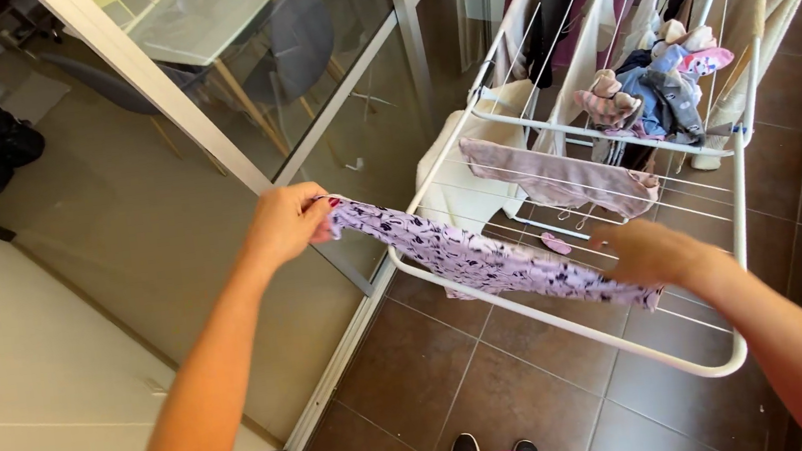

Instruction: The person hangs small clothing items on a drying rack. They pick up each item, unfold it, and place it on the rack bars, repeating this for several pieces of clothing.

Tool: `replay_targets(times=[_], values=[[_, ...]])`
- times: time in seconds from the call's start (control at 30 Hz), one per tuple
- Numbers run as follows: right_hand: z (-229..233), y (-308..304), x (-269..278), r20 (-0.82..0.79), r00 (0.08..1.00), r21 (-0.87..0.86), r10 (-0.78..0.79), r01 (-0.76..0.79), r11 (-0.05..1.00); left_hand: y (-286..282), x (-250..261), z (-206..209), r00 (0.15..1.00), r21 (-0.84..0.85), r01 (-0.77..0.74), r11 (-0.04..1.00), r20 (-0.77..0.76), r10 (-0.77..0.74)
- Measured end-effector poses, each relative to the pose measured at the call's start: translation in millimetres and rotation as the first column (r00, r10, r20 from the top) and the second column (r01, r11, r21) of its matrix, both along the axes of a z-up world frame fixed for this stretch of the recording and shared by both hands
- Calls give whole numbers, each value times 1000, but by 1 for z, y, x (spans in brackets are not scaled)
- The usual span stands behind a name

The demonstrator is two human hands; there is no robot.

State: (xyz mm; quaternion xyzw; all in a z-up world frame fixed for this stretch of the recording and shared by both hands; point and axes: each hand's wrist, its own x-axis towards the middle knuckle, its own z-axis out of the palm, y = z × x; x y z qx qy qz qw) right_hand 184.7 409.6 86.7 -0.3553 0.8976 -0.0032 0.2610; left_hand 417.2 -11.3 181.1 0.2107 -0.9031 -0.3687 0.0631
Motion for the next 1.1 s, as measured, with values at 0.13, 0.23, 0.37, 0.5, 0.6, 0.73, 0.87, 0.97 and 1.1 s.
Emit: replay_targets(times=[0.13, 0.23, 0.37, 0.5, 0.6, 0.73, 0.87, 0.97, 1.1], values=[[-101, -29, 10, -121, 990, 296, 73, -34, 955, 28, 9, -34, 881, 829, 147, 540, -358, 310], [-32, -55, 57, 123, 990, 63, 69, -78, 995, 40, 8, -31, 768, 920, 324, 222, -393, 506], [-60, -62, 53, 367, 925, -116, 98, -59, 992, 27, -6, -33, 648, 865, 495, 80, -429, 629], [-15, -71, 82, 301, 950, -54, 87, -74, 996, 16, -10, -37, 609, 839, 542, -40, -360, 707], [-75, -78, 44, 132, 989, -17, 70, -68, 998, 54, 16, -12, 631, 817, 571, -75, -379, 677], [-119, -77, -32, -67, 977, -394, -204, 162, 905, 177, 96, 102, 807, 754, 590, -288, -562, 183], [-125, -88, -89, 705, 512, -530, -490, 840, 115, 138, 86, -98, 840, 847, 279, -453, -444, -312], [-69, -86, -63, 791, 481, -482, -377, 871, 100, 115, 79, -199, 912, 980, 59, -192, -131, -388], [1, -94, -1, 917, 394, -385, -58, 914, 126, 77, 94, -237, 815, 943, -150, 297, 288, -503]])
